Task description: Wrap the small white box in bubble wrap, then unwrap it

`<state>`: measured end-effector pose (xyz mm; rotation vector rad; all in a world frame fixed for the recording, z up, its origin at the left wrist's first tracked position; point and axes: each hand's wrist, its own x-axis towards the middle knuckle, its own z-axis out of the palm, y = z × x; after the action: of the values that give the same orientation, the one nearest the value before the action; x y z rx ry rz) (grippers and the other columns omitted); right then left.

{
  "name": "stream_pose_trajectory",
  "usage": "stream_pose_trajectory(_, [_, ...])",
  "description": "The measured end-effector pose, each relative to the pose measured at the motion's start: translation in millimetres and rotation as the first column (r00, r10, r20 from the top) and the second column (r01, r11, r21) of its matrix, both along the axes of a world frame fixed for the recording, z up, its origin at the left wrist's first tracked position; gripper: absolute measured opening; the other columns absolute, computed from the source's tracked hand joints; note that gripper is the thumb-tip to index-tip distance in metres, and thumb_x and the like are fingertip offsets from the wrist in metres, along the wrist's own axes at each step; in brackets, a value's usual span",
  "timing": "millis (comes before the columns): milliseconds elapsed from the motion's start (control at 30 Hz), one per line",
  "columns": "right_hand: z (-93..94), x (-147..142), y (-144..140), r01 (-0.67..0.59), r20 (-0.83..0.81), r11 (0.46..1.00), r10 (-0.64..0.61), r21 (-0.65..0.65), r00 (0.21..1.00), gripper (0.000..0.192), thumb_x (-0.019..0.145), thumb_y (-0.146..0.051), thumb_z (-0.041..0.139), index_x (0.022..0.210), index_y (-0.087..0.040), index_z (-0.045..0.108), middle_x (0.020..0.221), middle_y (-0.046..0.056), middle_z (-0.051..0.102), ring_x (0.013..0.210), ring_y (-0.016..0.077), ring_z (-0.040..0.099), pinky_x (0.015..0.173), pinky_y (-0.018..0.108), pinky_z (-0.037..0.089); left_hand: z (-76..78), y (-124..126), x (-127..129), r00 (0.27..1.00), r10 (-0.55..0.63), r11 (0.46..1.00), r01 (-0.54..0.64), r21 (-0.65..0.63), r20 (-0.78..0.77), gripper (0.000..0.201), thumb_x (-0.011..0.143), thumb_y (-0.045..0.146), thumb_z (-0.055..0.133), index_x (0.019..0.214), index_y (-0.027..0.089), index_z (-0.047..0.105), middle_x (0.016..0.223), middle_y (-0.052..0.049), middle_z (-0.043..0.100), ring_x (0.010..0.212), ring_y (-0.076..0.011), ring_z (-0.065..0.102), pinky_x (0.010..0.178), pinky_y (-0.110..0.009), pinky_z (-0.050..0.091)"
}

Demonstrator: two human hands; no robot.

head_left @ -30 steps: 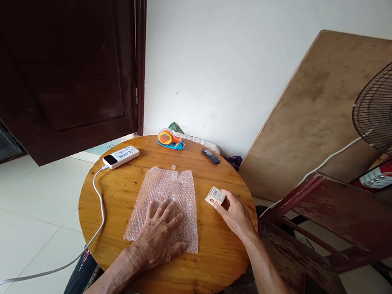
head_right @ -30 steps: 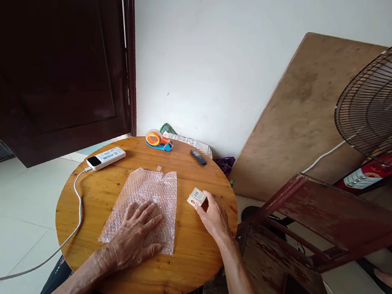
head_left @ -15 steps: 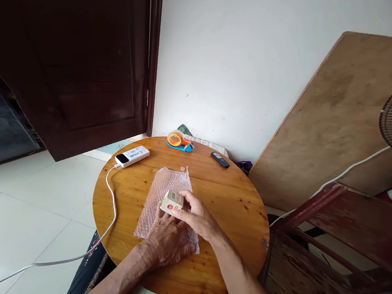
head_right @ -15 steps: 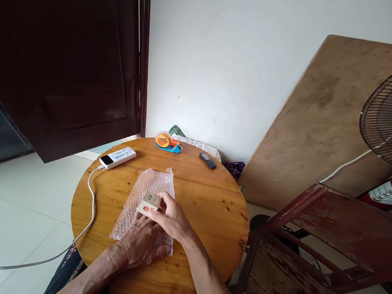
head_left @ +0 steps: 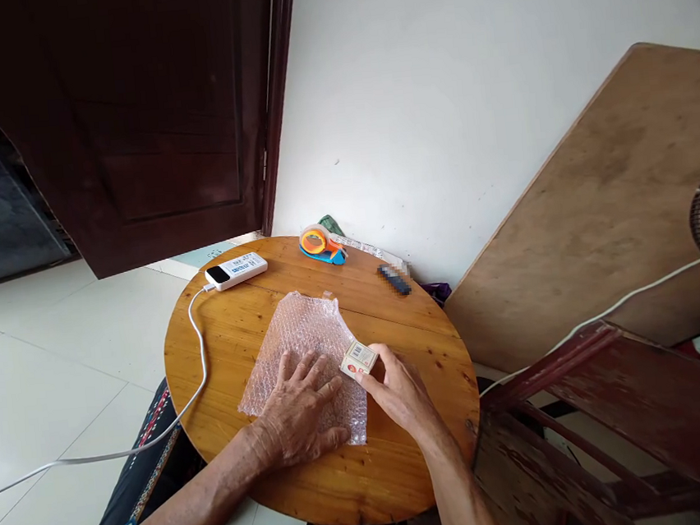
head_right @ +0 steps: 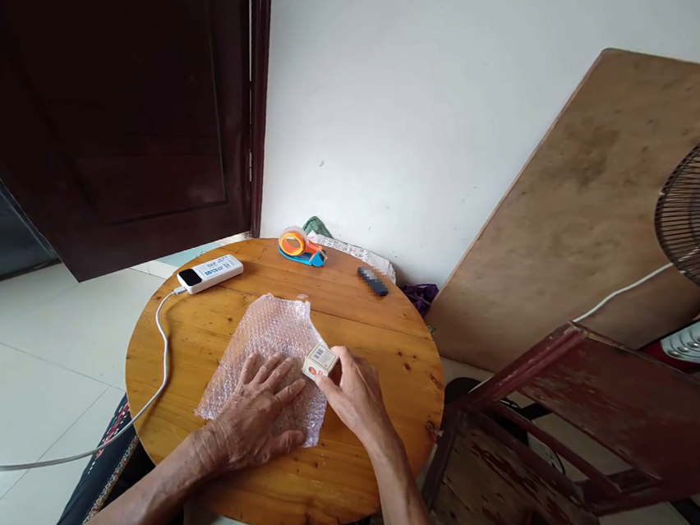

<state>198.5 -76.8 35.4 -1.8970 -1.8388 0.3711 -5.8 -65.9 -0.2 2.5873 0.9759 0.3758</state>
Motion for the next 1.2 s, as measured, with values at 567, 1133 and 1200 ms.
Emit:
stream_pose_trajectory(567, [28.1,-126.2,12.6,-0.369,-0.429,0.921,0.285,-0.127,0.857,0.036,0.078,-0.036,0.073,0.110,-0.025,0.062,0.102,0.002,0.072,0.097,0.0218,0.065,0.089,0.035,0.047,7.0,10.3,45.9,0.988,0.149,0.987,-0.152,0.057,0.050,0.056,0.090,0.061,0.045,0.141,0.038,0.045,0.143,0.002,0.052,0.140,-0.0389,0.035,0.115,-0.054,0.036])
stream_pose_trajectory(1133, [-30.8,-39.1,37.8,-0.012,-0.908,1.000,-0.016,-0.023,0.419,0.039,0.066,-0.039,0.078,0.099,-0.021,0.066,0.096,0.003,0.073,0.089,0.0210,0.065,0.079,0.031,0.048,5.9,4.1,-8.9,0.995,0.057,0.998,-0.059,0.031,0.084,0.071,0.084,0.061,0.060,0.144,0.023,0.048,0.155,-0.015,0.040,0.144,-0.0392,0.031,0.117,-0.067,0.017])
stream_pose_trajectory(1200, [-29.3,-39.9,36.4,-0.020,-0.893,1.000,0.001,-0.008,0.450,0.039,0.066,-0.038,0.078,0.100,-0.022,0.066,0.096,0.001,0.073,0.091,0.0217,0.065,0.083,0.032,0.048,9.6,7.4,-19.5,0.989,0.120,0.991,-0.124,0.046,0.088,0.065,0.085,0.049,0.063,0.143,0.023,0.049,0.151,-0.014,0.045,0.142,-0.0366,0.035,0.118,-0.063,0.019])
